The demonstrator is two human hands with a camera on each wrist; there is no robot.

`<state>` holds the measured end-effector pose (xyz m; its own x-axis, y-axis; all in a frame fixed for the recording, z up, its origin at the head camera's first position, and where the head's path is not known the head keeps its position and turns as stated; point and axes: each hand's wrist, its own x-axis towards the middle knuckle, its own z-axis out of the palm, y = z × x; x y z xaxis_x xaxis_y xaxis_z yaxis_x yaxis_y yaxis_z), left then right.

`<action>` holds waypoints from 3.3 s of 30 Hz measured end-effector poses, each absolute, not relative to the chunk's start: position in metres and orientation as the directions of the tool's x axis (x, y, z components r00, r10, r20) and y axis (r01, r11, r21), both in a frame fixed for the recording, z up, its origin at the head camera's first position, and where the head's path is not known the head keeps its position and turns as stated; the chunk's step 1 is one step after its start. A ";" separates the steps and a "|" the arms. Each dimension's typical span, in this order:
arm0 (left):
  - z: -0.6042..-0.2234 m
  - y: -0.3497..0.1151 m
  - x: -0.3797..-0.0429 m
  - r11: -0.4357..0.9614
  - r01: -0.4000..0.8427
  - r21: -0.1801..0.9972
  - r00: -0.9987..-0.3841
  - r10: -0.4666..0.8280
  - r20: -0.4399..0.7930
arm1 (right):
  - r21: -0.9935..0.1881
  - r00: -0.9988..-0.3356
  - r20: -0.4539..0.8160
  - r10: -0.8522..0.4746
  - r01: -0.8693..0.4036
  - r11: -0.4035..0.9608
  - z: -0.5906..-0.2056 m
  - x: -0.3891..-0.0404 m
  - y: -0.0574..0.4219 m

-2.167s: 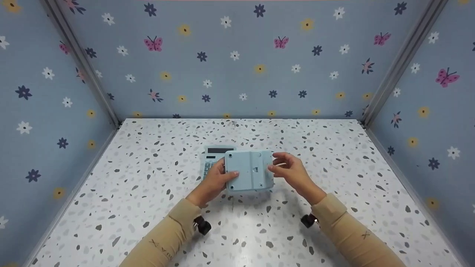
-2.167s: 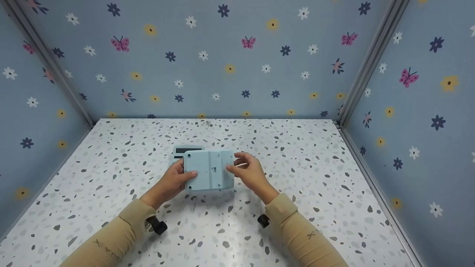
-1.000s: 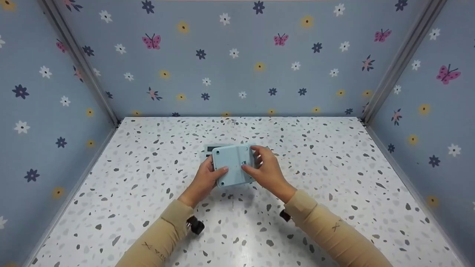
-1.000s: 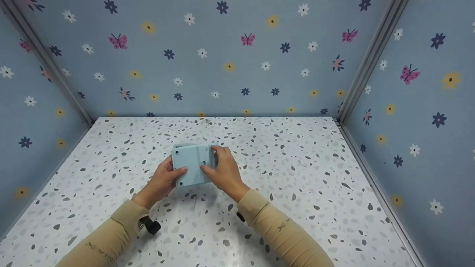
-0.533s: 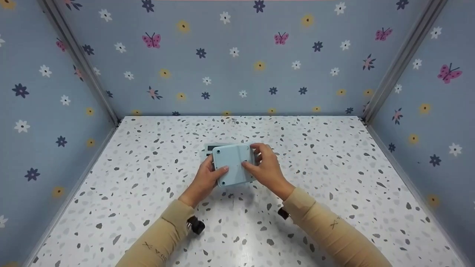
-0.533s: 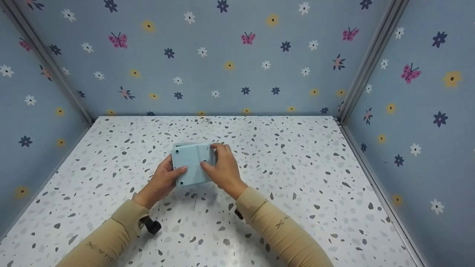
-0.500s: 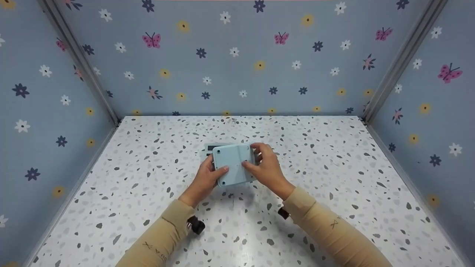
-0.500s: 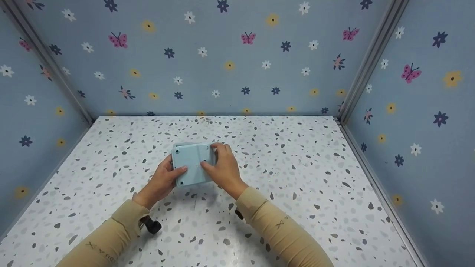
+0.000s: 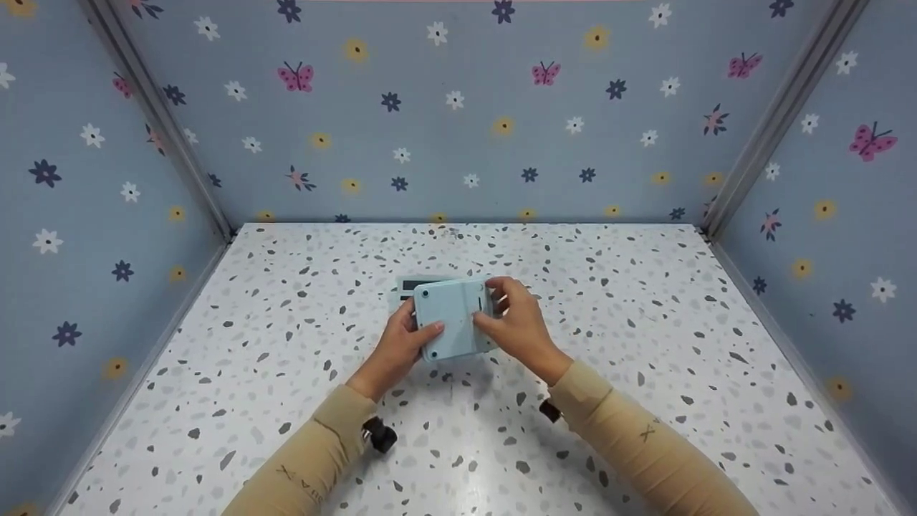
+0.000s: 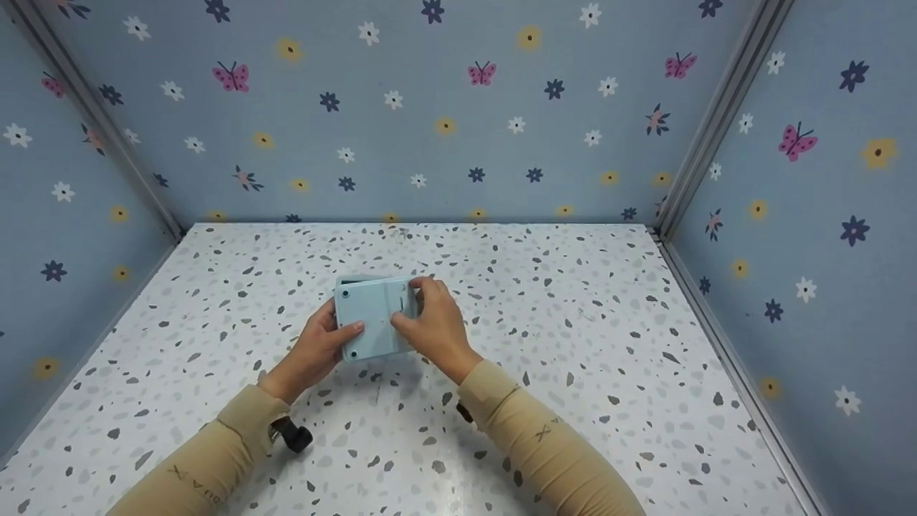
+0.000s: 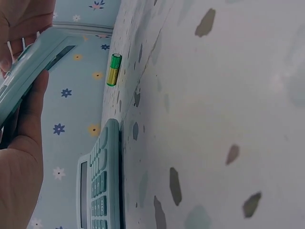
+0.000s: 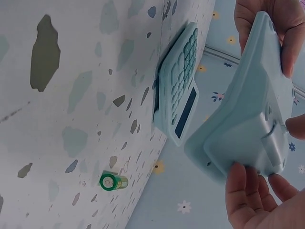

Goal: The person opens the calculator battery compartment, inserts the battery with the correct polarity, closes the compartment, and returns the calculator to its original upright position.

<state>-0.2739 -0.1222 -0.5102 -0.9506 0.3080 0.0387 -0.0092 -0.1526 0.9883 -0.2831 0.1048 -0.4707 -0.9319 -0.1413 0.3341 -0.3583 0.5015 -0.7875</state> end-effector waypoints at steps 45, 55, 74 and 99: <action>-0.508 -0.123 -0.273 -0.184 -0.049 0.982 -0.968 0.252 -0.001 | -0.769 -0.869 0.416 -0.269 -0.494 0.405 -0.472 -0.279 0.116; -0.506 -0.123 -0.273 -0.193 -0.059 0.980 -0.971 0.237 -0.012 | -0.766 -0.851 0.457 -0.258 -0.524 0.373 -0.467 -0.276 0.117; -0.506 -0.129 -0.273 -0.173 -0.017 0.985 -0.972 0.232 0.024 | -0.761 -0.872 0.456 -0.181 -0.487 0.429 -0.460 -0.294 0.157; -0.506 -0.128 -0.272 -0.173 -0.034 0.984 -0.972 0.234 0.007 | -0.777 -0.955 0.290 -0.067 -0.276 0.565 -0.477 -0.312 0.235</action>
<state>-0.2724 -0.1280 -0.5058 -0.9722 0.2341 0.0070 -0.0344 -0.1726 0.9844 -0.3120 0.2346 -0.4773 -0.9547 -0.0666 0.2900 -0.2756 0.5653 -0.7775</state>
